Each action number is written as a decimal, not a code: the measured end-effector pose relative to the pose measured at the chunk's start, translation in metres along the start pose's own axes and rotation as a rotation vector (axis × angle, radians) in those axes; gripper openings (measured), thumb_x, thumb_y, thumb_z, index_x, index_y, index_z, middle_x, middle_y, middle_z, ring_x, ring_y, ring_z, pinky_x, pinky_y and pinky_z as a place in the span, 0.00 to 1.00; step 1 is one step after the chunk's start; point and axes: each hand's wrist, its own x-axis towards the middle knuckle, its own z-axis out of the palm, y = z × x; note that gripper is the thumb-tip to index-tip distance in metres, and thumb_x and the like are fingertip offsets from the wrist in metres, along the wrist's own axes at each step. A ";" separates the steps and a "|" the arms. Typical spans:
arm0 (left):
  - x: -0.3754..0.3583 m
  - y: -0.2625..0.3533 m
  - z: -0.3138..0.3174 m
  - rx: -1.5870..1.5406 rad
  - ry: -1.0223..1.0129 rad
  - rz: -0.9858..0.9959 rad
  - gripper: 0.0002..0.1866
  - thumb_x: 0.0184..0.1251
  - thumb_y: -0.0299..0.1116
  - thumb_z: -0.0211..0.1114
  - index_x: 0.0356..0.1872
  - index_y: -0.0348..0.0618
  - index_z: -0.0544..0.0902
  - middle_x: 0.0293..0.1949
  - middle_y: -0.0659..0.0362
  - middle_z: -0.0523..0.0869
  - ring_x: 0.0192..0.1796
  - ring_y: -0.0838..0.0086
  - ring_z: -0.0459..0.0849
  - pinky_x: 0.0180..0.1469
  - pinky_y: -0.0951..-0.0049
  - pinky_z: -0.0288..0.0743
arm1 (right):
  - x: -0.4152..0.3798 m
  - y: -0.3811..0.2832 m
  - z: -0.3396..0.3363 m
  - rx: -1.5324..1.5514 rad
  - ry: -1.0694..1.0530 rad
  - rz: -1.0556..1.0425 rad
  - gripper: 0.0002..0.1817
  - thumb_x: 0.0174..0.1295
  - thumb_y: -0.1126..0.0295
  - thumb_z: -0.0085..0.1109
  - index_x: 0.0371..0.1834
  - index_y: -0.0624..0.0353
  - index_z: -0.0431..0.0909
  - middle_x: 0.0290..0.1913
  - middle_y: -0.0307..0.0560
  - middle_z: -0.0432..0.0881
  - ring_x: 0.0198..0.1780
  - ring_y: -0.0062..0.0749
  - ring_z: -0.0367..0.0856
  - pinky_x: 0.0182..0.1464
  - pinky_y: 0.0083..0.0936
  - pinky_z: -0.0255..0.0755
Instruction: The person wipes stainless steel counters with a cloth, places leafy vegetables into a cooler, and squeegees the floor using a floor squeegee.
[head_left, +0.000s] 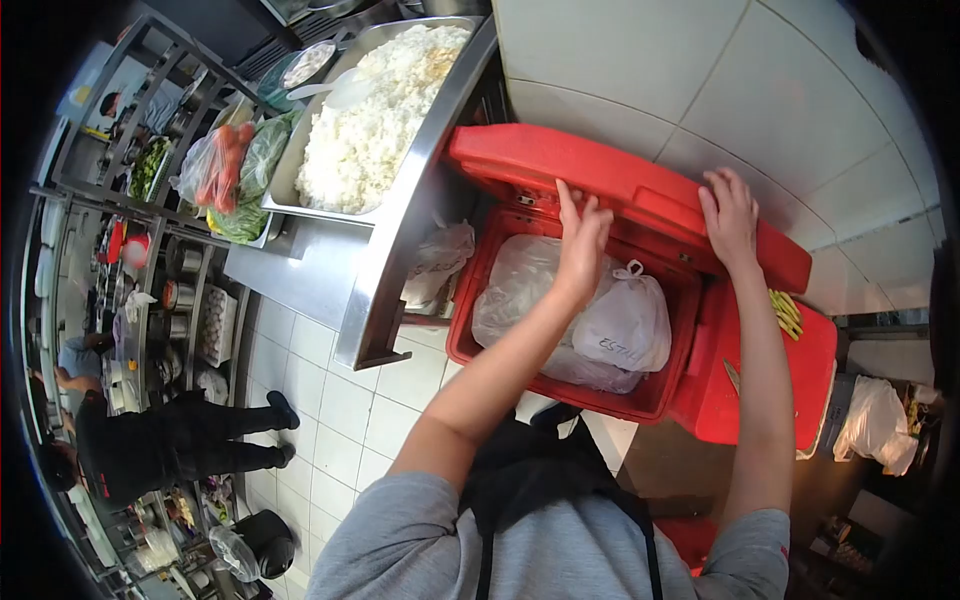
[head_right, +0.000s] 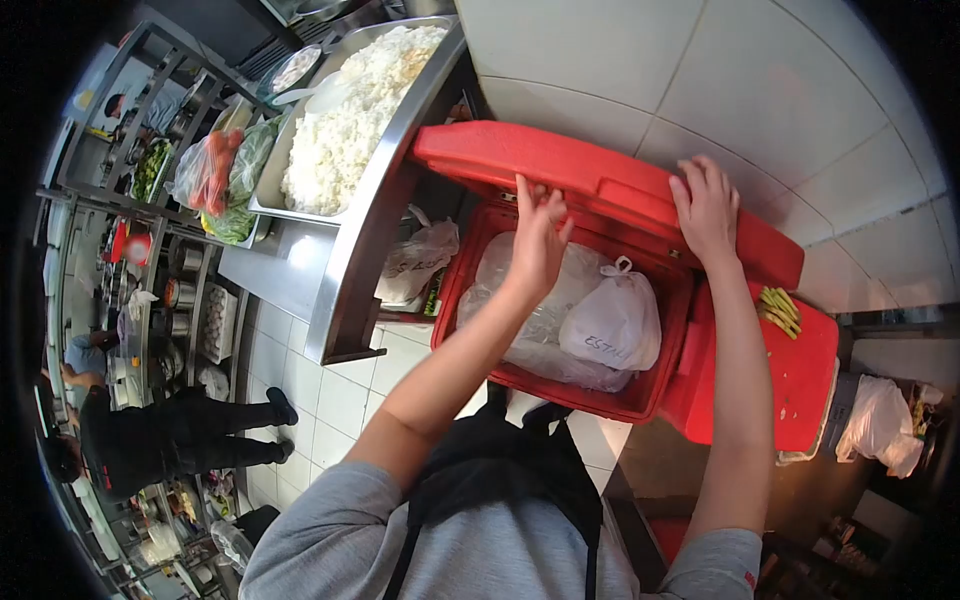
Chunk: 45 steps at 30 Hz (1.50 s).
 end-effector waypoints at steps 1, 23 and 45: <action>-0.003 -0.008 -0.020 0.087 -0.071 0.052 0.48 0.54 0.28 0.58 0.71 0.52 0.36 0.66 0.59 0.54 0.63 0.67 0.62 0.65 0.63 0.52 | -0.003 0.001 0.011 -0.094 -0.049 -0.023 0.13 0.62 0.62 0.51 0.42 0.58 0.77 0.45 0.46 0.76 0.49 0.40 0.74 0.49 0.34 0.67; 0.083 0.008 -0.454 2.350 0.332 -0.097 0.20 0.67 0.35 0.48 0.57 0.40 0.70 0.54 0.48 0.75 0.59 0.61 0.72 0.58 0.60 0.67 | 0.023 0.014 0.024 0.058 0.001 0.049 0.07 0.58 0.73 0.48 0.36 0.61 0.74 0.36 0.47 0.75 0.37 0.43 0.76 0.41 0.32 0.68; 0.055 -0.038 -0.332 0.777 0.673 0.127 0.18 0.63 0.30 0.51 0.53 0.34 0.70 0.47 0.51 0.78 0.45 0.64 0.80 0.46 0.66 0.75 | 0.026 0.023 0.025 0.023 0.015 0.086 0.05 0.54 0.70 0.52 0.32 0.57 0.76 0.34 0.43 0.76 0.35 0.41 0.77 0.39 0.35 0.69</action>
